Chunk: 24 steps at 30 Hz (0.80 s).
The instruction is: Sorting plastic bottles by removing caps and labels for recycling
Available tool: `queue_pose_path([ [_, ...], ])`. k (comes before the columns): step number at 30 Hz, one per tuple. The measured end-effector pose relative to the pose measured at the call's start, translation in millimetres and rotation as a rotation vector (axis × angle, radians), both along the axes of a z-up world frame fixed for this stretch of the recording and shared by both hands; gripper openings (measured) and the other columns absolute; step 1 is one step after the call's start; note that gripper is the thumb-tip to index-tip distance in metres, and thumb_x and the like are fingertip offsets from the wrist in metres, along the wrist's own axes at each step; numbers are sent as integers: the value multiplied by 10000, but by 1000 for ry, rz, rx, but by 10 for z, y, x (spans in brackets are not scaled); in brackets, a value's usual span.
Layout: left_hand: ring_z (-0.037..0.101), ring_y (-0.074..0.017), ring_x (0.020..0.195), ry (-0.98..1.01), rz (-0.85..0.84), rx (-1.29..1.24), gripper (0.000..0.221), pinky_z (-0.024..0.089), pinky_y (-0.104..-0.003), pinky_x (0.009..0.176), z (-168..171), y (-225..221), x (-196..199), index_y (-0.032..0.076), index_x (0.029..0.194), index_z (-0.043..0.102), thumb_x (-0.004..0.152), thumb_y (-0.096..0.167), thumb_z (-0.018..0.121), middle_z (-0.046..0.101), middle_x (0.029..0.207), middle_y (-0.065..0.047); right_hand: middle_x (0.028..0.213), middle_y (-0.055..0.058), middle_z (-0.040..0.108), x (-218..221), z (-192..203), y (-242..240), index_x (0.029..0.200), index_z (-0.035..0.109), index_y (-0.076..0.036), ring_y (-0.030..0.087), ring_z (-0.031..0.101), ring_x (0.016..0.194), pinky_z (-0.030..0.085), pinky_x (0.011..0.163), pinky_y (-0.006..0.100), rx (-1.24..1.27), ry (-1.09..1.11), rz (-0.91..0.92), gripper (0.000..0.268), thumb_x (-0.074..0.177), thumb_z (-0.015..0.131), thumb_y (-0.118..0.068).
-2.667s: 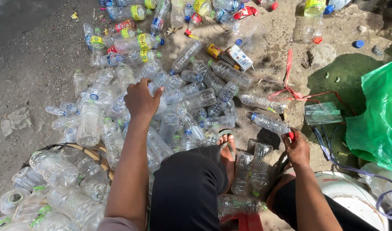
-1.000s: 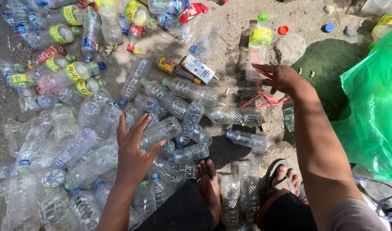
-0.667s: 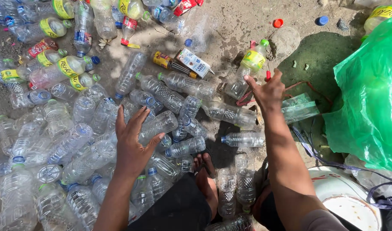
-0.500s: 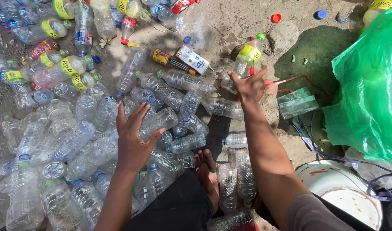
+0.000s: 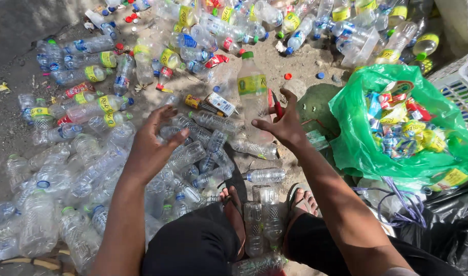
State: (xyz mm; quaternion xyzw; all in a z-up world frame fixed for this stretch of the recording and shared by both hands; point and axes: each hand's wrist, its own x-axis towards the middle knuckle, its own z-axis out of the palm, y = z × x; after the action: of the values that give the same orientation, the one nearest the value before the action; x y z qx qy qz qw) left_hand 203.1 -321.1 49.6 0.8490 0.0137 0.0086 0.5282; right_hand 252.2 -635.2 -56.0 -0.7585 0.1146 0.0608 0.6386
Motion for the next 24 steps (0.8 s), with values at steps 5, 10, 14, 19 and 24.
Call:
queue_pose_path([
  [5, 459, -524, 1400, 135, -229, -8, 1211, 334, -679, 1147, 478, -507, -174, 59, 1628, -35, 865, 605, 730, 564, 1449, -269, 940, 151, 668, -512, 1491, 28, 1521, 220, -74, 78, 475, 538, 405, 551, 201, 86, -272, 298, 1119, 696, 976, -78],
  [10, 412, -477, 1407, -111, -248, -471, 1160, 366, -621, 1125, 951, -1096, -676, 30, 1628, -55, 920, 412, 781, 446, 1470, -333, 950, 144, 640, -1153, 2158, 31, 1541, 214, -61, 102, 489, 522, 422, 540, 213, 65, -408, 337, 1156, 669, 973, -36],
  [14, 560, -162, 1183, -283, -157, -976, 742, 479, -389, 1071, 751, -1311, -792, 126, 1492, 390, 912, 178, 849, 635, 1303, -68, 1088, 208, 683, -1483, 2319, -8, 1550, 221, -46, 102, 491, 533, 427, 542, 231, 16, -514, 302, 1173, 651, 975, -28],
  [19, 692, -288, 1091, -369, -104, -439, 766, 572, -463, 956, 375, -1142, -1000, 114, 1440, 476, 828, 358, 867, 724, 1155, -141, 932, 128, 681, -1439, 1869, -222, 1382, 552, -50, 71, 498, 505, 398, 487, 202, 51, -632, 87, 457, 990, 738, -195],
  [24, 735, -334, 975, -584, -93, 409, 832, 599, -492, 849, 149, -1127, -1022, 132, 1383, 567, 716, 516, 883, 740, 1030, -127, 814, 104, 657, -1305, 1618, -345, 1281, 686, -38, 82, 514, 502, 421, 485, 220, 11, -633, 58, 294, 1063, 679, -236],
])
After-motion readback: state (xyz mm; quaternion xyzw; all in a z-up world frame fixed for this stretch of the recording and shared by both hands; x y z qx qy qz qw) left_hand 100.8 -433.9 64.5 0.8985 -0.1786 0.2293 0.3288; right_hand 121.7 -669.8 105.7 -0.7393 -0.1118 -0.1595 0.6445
